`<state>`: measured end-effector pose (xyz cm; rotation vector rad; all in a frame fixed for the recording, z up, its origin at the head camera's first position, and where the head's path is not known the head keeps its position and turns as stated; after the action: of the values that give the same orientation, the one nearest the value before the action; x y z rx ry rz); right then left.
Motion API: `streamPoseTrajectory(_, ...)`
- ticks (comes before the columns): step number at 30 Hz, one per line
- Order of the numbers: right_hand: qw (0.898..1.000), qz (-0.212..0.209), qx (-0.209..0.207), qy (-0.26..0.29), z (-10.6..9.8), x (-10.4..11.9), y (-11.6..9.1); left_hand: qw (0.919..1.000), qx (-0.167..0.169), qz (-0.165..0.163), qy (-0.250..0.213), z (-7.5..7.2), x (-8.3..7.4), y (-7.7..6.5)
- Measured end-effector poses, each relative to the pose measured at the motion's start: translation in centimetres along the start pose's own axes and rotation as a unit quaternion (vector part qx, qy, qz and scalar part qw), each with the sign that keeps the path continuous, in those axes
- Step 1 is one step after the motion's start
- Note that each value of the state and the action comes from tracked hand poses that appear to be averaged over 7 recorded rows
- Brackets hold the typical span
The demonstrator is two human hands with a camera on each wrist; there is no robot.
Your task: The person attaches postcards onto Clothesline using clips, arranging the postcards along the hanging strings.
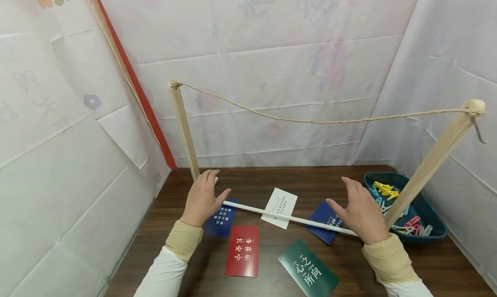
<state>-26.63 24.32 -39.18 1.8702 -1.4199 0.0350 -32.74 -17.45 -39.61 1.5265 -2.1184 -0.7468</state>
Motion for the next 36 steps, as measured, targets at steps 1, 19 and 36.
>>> streamPoseTrajectory(1,1.000,-0.002,-0.006,0.002,-0.1,0.0,0.0,1.0000,-0.002,-0.004,-0.001,-0.1,0.1,0.0)
streamPoseTrajectory(19,0.998,-0.004,-0.055,0.011,-1.7,0.1,-0.6,0.9940,-0.017,-0.103,-0.032,-0.3,3.1,0.0)
streamPoseTrajectory(36,0.995,-0.026,-0.091,0.011,-2.9,0.3,-1.3,0.9877,-0.068,-0.133,-0.047,-1.5,4.6,0.2)
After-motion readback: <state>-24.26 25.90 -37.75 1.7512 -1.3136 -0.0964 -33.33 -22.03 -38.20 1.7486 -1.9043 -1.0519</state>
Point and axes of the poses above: each hand's wrist, its own y-axis towards the middle knuckle, its own z-axis out of the palm, x = y × z, the point moved 8 cm from there along y, towards the middle knuckle, and after that the axes turned 14 degrees about y, right-handed, at the moved point
